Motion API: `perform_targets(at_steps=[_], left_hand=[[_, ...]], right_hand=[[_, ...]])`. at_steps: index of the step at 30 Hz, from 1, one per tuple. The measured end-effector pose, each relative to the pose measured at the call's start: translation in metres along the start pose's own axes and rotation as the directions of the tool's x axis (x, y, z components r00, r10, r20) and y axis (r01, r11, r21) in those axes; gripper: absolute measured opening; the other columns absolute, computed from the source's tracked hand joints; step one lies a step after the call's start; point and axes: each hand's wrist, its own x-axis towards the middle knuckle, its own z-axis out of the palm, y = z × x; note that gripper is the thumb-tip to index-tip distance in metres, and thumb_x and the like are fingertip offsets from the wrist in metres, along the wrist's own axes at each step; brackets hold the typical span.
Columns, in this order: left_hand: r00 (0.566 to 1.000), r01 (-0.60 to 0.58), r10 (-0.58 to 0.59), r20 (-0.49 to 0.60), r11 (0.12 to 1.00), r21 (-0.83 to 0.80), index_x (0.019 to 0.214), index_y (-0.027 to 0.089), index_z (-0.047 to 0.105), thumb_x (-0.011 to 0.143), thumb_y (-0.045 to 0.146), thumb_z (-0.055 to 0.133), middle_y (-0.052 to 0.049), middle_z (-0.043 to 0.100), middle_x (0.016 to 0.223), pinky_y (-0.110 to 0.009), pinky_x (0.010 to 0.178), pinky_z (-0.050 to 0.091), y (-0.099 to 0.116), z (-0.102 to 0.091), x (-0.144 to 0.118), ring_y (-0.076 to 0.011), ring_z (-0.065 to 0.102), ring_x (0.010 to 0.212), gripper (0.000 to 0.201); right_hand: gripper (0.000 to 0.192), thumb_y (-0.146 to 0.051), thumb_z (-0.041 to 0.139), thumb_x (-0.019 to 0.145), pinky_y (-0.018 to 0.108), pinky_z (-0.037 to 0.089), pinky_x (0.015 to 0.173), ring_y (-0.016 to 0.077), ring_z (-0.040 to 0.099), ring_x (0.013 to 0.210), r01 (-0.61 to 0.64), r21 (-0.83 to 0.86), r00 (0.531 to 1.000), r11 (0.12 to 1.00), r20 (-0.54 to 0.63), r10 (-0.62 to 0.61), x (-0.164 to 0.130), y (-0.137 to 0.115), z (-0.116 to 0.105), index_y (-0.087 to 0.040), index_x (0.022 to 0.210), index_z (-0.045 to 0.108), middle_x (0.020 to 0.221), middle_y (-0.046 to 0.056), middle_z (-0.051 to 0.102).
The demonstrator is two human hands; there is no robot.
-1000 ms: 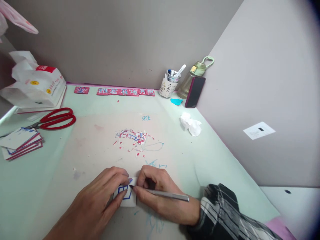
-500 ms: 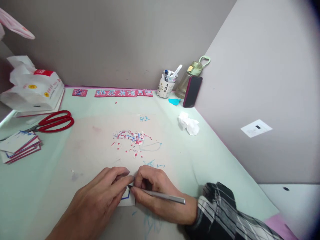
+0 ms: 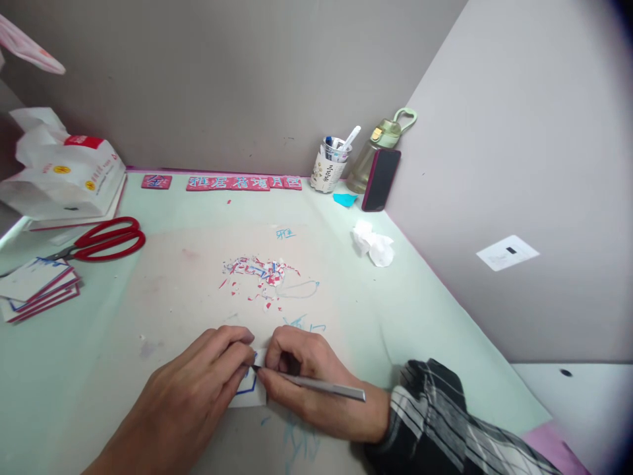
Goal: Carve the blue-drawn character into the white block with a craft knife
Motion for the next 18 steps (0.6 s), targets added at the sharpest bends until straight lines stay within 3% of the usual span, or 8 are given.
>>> perform_targets(at_steps=[8, 18], left_hand=[[0.999, -0.035, 0.032, 0.032, 0.994, 0.1, 0.114, 0.028, 0.06, 0.099, 0.017, 0.046, -0.002, 0.075, 0.116, -0.028, 0.088, 0.062, -0.009, 0.003, -0.012, -0.0178, 0.074, 0.104, 0.023], [0.998, -0.028, 0.022, 0.056, 0.994, 0.105, 0.097, 0.025, 0.057, 0.09, 0.013, 0.043, -0.004, 0.075, 0.103, -0.033, 0.069, 0.061, -0.003, 0.001, -0.005, -0.0216, 0.076, 0.088, 0.019]], right_hand=[[0.022, -0.011, 0.064, 0.083, 0.022, 0.034, 0.059, 0.0094, 0.043, 0.063, 0.011, -0.014, 1.0, 1.0, 0.019, -0.011, 0.001, -0.002, -0.002, -0.022, 0.074, 0.047, 0.071, -0.006, 0.05], [0.021, -0.017, 0.068, 0.088, 0.021, 0.034, 0.063, 0.0086, 0.045, 0.064, 0.093, -0.077, 0.989, 0.993, 0.124, -0.084, 0.002, 0.0, -0.009, -0.021, 0.079, 0.05, 0.072, -0.007, 0.049]])
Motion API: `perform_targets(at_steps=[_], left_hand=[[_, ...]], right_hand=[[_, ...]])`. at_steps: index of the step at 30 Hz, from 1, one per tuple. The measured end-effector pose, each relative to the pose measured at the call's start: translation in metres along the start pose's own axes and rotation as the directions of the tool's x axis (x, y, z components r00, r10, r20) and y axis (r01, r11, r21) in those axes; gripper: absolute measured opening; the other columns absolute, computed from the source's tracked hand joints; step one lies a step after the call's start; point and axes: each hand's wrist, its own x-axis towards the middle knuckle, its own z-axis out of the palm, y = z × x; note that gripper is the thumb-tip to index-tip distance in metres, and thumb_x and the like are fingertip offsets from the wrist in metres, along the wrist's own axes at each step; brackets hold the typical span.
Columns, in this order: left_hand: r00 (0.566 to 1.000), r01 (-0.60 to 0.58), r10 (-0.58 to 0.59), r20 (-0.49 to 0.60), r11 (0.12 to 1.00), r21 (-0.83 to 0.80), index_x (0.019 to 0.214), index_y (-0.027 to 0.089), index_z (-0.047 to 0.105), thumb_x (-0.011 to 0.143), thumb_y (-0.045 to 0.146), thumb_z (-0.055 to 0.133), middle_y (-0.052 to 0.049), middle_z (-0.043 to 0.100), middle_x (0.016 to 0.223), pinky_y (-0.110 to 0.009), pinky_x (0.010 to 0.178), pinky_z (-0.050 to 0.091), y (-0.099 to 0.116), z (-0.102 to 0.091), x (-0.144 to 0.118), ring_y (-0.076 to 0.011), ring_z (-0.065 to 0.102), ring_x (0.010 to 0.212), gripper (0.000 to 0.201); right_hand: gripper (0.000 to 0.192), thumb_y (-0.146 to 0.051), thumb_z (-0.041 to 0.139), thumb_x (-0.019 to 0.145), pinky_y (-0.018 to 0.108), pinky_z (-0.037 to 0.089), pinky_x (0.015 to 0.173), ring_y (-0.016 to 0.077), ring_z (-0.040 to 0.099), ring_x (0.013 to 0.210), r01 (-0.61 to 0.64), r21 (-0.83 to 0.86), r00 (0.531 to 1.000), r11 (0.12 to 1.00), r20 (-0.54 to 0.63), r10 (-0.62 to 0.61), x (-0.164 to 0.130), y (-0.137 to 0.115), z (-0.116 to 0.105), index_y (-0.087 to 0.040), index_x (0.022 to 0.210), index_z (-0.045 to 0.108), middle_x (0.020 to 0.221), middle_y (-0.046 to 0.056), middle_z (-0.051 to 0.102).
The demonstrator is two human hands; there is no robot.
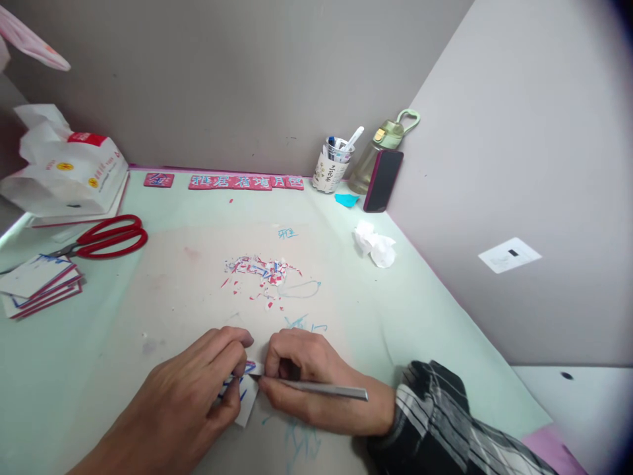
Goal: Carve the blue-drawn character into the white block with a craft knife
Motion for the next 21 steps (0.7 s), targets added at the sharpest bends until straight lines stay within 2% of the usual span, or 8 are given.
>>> perform_targets(at_steps=[4, 7, 9, 11, 14, 17, 19, 21], left_hand=[[0.999, 0.043, -0.041, 0.03, 0.996, -0.078, 0.097, 0.027, 0.055, 0.086, 0.014, 0.045, -0.003, 0.073, 0.11, -0.031, 0.078, 0.06, -0.005, -0.002, -0.005, -0.0204, 0.075, 0.098, 0.02], [0.983, 0.173, -0.158, 0.091, 0.968, -0.181, 0.094, 0.029, 0.053, 0.092, 0.019, 0.046, 0.0, 0.071, 0.115, -0.026, 0.083, 0.058, -0.014, -0.003, -0.01, -0.0173, 0.072, 0.105, 0.012], [0.959, 0.284, -0.271, 0.088, 0.935, -0.212, 0.095, 0.029, 0.054, 0.098, 0.029, 0.047, 0.001, 0.07, 0.117, -0.026, 0.085, 0.058, -0.02, -0.004, -0.013, -0.0174, 0.071, 0.107, 0.007], [0.931, 0.365, -0.363, 0.048, 0.91, -0.196, 0.095, 0.03, 0.056, 0.1, 0.041, 0.051, 0.001, 0.068, 0.121, -0.03, 0.089, 0.057, -0.025, -0.005, -0.015, -0.0201, 0.069, 0.11, 0.013], [0.909, 0.404, -0.414, -0.056, 0.905, -0.138, 0.103, 0.032, 0.06, 0.1, 0.048, 0.051, 0.0, 0.062, 0.132, -0.043, 0.107, 0.049, -0.027, -0.006, -0.018, -0.0268, 0.063, 0.124, 0.019], [0.907, 0.411, -0.416, -0.058, 0.908, -0.088, 0.129, 0.032, 0.053, 0.095, 0.053, 0.057, -0.005, 0.062, 0.133, -0.053, 0.107, 0.049, -0.021, -0.001, -0.023, -0.0332, 0.061, 0.125, 0.041], [0.922, 0.386, -0.388, -0.022, 0.92, -0.066, 0.136, 0.03, 0.047, 0.083, 0.054, 0.071, -0.008, 0.066, 0.127, -0.051, 0.094, 0.058, -0.014, 0.006, -0.028, -0.0358, 0.067, 0.115, 0.063], [0.947, 0.321, -0.32, 0.024, 0.946, -0.047, 0.139, 0.029, 0.044, 0.075, 0.047, 0.078, -0.008, 0.067, 0.126, -0.049, 0.088, 0.061, -0.008, 0.013, -0.032, -0.0359, 0.069, 0.111, 0.075]], right_hand=[[0.02, -0.013, 0.068, 0.086, 0.022, 0.035, 0.063, 0.0085, 0.044, 0.063, 0.015, -0.019, 1.0, 1.0, 0.01, -0.015, 0.001, -0.002, -0.001, -0.022, 0.079, 0.051, 0.07, -0.008, 0.048], [0.02, -0.012, 0.068, 0.085, 0.022, 0.035, 0.063, 0.0084, 0.044, 0.062, 0.018, -0.015, 1.0, 1.0, 0.006, -0.018, 0.002, -0.004, -0.001, -0.021, 0.079, 0.051, 0.069, -0.008, 0.048], [0.02, -0.012, 0.068, 0.085, 0.022, 0.035, 0.062, 0.0082, 0.044, 0.062, 0.003, 0.003, 1.0, 1.0, 0.006, -0.003, 0.002, -0.004, -0.001, -0.021, 0.078, 0.052, 0.07, -0.008, 0.048], [0.02, -0.013, 0.068, 0.085, 0.021, 0.035, 0.061, 0.0079, 0.044, 0.062, -0.029, 0.046, 0.999, 0.999, 0.015, 0.028, 0.001, -0.003, -0.002, -0.021, 0.078, 0.052, 0.071, -0.008, 0.049], [0.019, -0.015, 0.066, 0.088, 0.02, 0.034, 0.057, 0.0078, 0.042, 0.062, -0.078, 0.137, 0.997, 0.987, 0.018, 0.076, -0.001, 0.0, -0.003, -0.022, 0.079, 0.051, 0.071, -0.008, 0.047], [0.017, -0.017, 0.065, 0.089, 0.02, 0.032, 0.054, 0.0083, 0.04, 0.062, -0.103, 0.196, 0.994, 0.975, 0.001, 0.105, -0.002, 0.002, -0.005, -0.022, 0.081, 0.051, 0.07, -0.008, 0.046], [0.017, -0.017, 0.066, 0.088, 0.021, 0.032, 0.054, 0.0085, 0.04, 0.062, -0.112, 0.21, 0.993, 0.971, -0.004, 0.116, -0.002, 0.003, -0.007, -0.021, 0.081, 0.052, 0.07, -0.007, 0.046], [0.016, -0.016, 0.067, 0.087, 0.021, 0.033, 0.055, 0.0086, 0.041, 0.063, -0.112, 0.209, 0.993, 0.971, -0.003, 0.115, -0.001, 0.003, -0.008, -0.021, 0.081, 0.052, 0.071, -0.007, 0.047]])
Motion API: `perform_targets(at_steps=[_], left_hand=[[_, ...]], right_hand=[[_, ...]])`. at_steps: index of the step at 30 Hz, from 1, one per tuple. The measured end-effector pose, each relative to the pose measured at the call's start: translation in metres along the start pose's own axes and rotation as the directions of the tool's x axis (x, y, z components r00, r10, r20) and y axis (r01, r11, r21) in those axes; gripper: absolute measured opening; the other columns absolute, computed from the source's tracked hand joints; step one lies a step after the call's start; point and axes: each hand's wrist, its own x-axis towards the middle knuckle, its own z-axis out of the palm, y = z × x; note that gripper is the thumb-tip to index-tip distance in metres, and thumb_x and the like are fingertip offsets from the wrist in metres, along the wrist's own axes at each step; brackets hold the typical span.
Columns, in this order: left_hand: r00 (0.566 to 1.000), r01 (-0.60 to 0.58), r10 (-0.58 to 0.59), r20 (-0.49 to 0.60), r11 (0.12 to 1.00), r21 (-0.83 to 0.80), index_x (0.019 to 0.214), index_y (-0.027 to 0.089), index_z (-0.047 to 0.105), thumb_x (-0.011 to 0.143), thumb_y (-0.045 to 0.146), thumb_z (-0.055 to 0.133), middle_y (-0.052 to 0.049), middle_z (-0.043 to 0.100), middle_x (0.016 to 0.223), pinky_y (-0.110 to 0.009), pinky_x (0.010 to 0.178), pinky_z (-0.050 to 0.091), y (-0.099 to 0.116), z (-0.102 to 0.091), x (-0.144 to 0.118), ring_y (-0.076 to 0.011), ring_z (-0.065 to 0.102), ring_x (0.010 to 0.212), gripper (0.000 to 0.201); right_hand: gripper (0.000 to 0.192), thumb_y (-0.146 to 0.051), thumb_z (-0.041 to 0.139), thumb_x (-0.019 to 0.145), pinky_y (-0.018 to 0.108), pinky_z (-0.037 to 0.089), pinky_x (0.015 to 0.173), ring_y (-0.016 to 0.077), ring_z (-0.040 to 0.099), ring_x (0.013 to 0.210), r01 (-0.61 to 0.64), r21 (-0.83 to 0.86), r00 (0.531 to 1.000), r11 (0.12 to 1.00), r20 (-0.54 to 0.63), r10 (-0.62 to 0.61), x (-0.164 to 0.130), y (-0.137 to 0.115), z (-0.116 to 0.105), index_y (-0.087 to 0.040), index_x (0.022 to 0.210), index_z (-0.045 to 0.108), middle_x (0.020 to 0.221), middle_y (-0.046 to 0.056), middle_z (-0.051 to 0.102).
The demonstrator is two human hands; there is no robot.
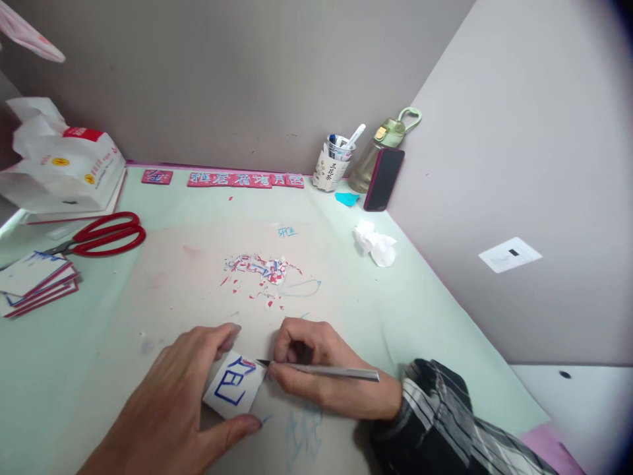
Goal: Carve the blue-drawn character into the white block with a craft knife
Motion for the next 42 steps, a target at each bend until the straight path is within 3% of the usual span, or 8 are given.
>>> perform_targets(at_steps=[5, 14, 26, 32, 42], left_hand=[[0.997, -0.069, 0.069, 0.031, 0.998, 0.009, 0.145, 0.03, 0.039, 0.08, 0.025, 0.063, -0.007, 0.063, 0.13, -0.041, 0.093, 0.061, 0.006, 0.007, -0.004, -0.0287, 0.067, 0.118, 0.069], [0.993, -0.118, 0.118, -0.002, 0.993, 0.01, 0.141, 0.028, 0.043, 0.082, 0.019, 0.053, -0.005, 0.063, 0.128, -0.032, 0.094, 0.06, 0.009, 0.003, -0.001, -0.0223, 0.067, 0.116, 0.061], [0.987, -0.146, 0.148, -0.06, 0.988, 0.039, 0.135, 0.027, 0.047, 0.084, 0.022, 0.056, -0.005, 0.066, 0.119, -0.035, 0.088, 0.06, 0.014, 0.002, 0.003, -0.0251, 0.068, 0.108, 0.052], [0.993, -0.112, 0.112, -0.024, 0.993, 0.023, 0.134, 0.029, 0.048, 0.085, 0.024, 0.058, -0.004, 0.065, 0.119, -0.036, 0.089, 0.057, 0.014, 0.002, 0.003, -0.0252, 0.066, 0.108, 0.05], [0.995, -0.095, 0.096, -0.024, 0.995, 0.021, 0.132, 0.03, 0.049, 0.085, 0.023, 0.06, -0.002, 0.066, 0.119, -0.038, 0.09, 0.056, 0.015, 0.0, 0.003, -0.0257, 0.066, 0.107, 0.049]], right_hand=[[0.016, -0.016, 0.069, 0.085, 0.021, 0.034, 0.056, 0.0084, 0.042, 0.062, 0.011, -0.041, 1.0, 0.999, 0.01, -0.011, 0.002, -0.001, -0.001, -0.021, 0.079, 0.055, 0.071, -0.006, 0.05], [0.016, -0.018, 0.071, 0.085, 0.02, 0.036, 0.057, 0.0084, 0.045, 0.063, 0.033, -0.075, 0.999, 0.997, 0.027, -0.031, 0.004, 0.0, -0.002, -0.02, 0.078, 0.056, 0.074, -0.005, 0.052], [0.017, -0.015, 0.066, 0.086, 0.023, 0.037, 0.063, 0.0106, 0.045, 0.066, 0.149, -0.233, 0.987, 0.961, 0.085, -0.133, 0.005, -0.004, -0.002, -0.021, 0.077, 0.052, 0.075, -0.005, 0.051], [0.022, -0.011, 0.064, 0.083, 0.024, 0.035, 0.065, 0.0112, 0.043, 0.065, 0.219, -0.264, 0.974, 0.939, 0.118, -0.193, 0.007, -0.004, -0.003, -0.023, 0.077, 0.047, 0.072, -0.006, 0.049], [0.024, -0.011, 0.062, 0.082, 0.025, 0.034, 0.063, 0.0113, 0.042, 0.065, 0.207, -0.281, 0.977, 0.937, 0.109, -0.183, 0.005, -0.004, -0.002, -0.023, 0.075, 0.043, 0.071, -0.006, 0.047]])
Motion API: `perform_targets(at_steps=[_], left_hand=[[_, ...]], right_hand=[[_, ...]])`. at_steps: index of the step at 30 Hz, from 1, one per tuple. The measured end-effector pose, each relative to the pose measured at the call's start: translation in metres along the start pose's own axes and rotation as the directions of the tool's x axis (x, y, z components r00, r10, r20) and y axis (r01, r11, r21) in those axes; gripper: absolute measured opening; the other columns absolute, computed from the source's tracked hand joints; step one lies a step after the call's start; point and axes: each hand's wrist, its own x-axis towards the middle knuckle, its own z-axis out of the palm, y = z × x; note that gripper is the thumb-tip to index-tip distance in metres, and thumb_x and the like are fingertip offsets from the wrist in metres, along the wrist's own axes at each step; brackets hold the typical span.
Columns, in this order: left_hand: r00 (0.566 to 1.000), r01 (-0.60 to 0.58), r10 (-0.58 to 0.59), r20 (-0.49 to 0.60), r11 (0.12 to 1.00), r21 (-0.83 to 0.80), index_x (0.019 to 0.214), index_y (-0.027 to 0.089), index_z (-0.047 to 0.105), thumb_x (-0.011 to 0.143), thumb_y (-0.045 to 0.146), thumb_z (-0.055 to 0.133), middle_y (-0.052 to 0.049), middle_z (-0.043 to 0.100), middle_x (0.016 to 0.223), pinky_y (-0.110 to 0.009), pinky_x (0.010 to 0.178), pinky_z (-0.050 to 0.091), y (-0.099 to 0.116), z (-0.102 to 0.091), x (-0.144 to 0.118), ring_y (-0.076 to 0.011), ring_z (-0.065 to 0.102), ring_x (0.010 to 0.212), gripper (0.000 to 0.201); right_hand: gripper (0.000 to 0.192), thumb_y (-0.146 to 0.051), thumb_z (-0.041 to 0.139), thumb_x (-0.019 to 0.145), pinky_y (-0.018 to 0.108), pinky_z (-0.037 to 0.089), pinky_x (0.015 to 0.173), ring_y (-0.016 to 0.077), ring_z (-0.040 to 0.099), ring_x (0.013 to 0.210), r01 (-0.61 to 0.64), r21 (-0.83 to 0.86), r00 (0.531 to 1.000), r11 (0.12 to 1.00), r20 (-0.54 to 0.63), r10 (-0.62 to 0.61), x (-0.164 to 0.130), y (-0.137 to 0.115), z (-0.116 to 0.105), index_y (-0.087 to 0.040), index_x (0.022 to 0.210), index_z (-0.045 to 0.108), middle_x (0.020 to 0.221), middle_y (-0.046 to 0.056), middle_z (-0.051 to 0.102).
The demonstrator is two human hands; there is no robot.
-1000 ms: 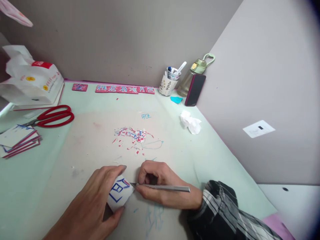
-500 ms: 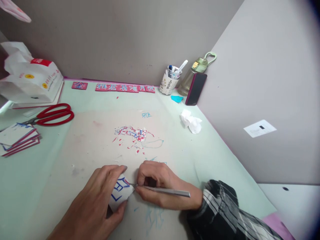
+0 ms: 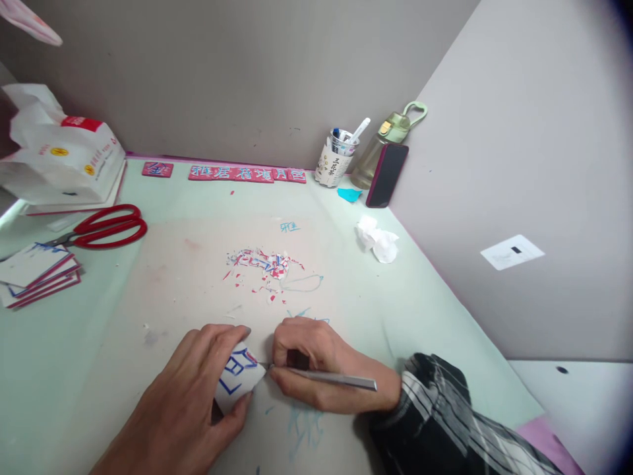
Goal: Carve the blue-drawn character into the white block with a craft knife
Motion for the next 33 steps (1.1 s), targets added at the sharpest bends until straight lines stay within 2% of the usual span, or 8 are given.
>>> perform_targets(at_steps=[5, 10, 17, 20, 25, 28, 33], left_hand=[[1.0, -0.005, 0.005, -0.01, 1.0, -0.003, 0.132, 0.029, 0.049, 0.085, 0.025, 0.059, -0.003, 0.066, 0.118, -0.037, 0.088, 0.057, 0.001, 0.0, 0.0, -0.0263, 0.066, 0.107, 0.048], [0.999, -0.026, 0.026, -0.026, 1.0, 0.013, 0.131, 0.03, 0.05, 0.084, 0.025, 0.06, -0.002, 0.068, 0.117, -0.036, 0.083, 0.059, 0.001, -0.001, 0.002, -0.0263, 0.068, 0.105, 0.048], [0.998, -0.046, 0.047, -0.041, 0.999, 0.014, 0.128, 0.031, 0.053, 0.085, 0.025, 0.059, -0.002, 0.066, 0.114, -0.035, 0.077, 0.059, 0.002, -0.002, 0.002, -0.0257, 0.068, 0.1, 0.043], [1.0, -0.02, 0.02, 0.004, 1.0, -0.02, 0.129, 0.033, 0.054, 0.085, 0.026, 0.063, -0.003, 0.064, 0.118, -0.035, 0.079, 0.06, -0.001, -0.002, -0.002, -0.0265, 0.068, 0.104, 0.045], [0.993, 0.013, 0.003, 0.121, 0.991, -0.132, 0.141, 0.036, 0.05, 0.077, 0.02, 0.066, -0.004, 0.06, 0.138, -0.038, 0.095, 0.06, -0.012, -0.007, -0.013, -0.0302, 0.064, 0.123, 0.068], [0.989, 0.034, -0.012, 0.144, 0.988, -0.15, 0.141, 0.037, 0.052, 0.08, 0.021, 0.064, -0.003, 0.06, 0.139, -0.038, 0.097, 0.06, -0.016, -0.007, -0.014, -0.0299, 0.064, 0.123, 0.064], [0.99, 0.045, -0.03, 0.141, 0.993, -0.109, 0.133, 0.038, 0.053, 0.075, 0.019, 0.071, -0.001, 0.061, 0.133, -0.037, 0.092, 0.062, -0.015, -0.005, -0.012, -0.0287, 0.067, 0.118, 0.064]], right_hand=[[0.023, -0.012, 0.061, 0.082, 0.026, 0.034, 0.063, 0.0121, 0.043, 0.064, -0.005, 0.019, 1.0, 1.0, -0.007, 0.005, 0.0, 0.001, 0.001, -0.023, 0.074, 0.043, 0.071, -0.006, 0.048], [0.02, -0.012, 0.06, 0.08, 0.026, 0.036, 0.066, 0.0129, 0.043, 0.064, -0.01, 0.017, 0.996, 1.0, -0.092, 0.011, -0.004, -0.001, 0.009, -0.023, 0.073, 0.044, 0.066, -0.006, 0.047], [0.02, -0.013, 0.059, 0.081, 0.026, 0.036, 0.068, 0.0127, 0.045, 0.065, -0.127, 0.072, 0.968, 0.989, -0.208, 0.14, -0.009, -0.008, 0.023, -0.023, 0.071, 0.044, 0.065, -0.006, 0.048], [0.02, -0.013, 0.06, 0.081, 0.026, 0.035, 0.068, 0.0127, 0.043, 0.064, -0.116, 0.038, 0.969, 0.992, -0.215, 0.122, -0.009, -0.007, 0.024, -0.023, 0.073, 0.045, 0.064, -0.006, 0.047], [0.022, -0.013, 0.06, 0.082, 0.026, 0.034, 0.068, 0.0125, 0.043, 0.064, -0.09, 0.016, 0.973, 0.996, -0.211, 0.091, -0.008, -0.006, 0.023, -0.023, 0.072, 0.044, 0.066, -0.006, 0.046], [0.022, -0.013, 0.06, 0.082, 0.026, 0.035, 0.069, 0.0127, 0.043, 0.064, -0.087, 0.009, 0.974, 0.996, -0.208, 0.087, -0.009, -0.005, 0.023, -0.023, 0.072, 0.043, 0.066, -0.006, 0.047], [0.021, -0.015, 0.058, 0.083, 0.027, 0.035, 0.069, 0.0137, 0.044, 0.065, -0.101, 0.0, 0.967, 0.995, -0.235, 0.098, -0.011, -0.005, 0.029, -0.023, 0.073, 0.042, 0.066, -0.005, 0.048]])
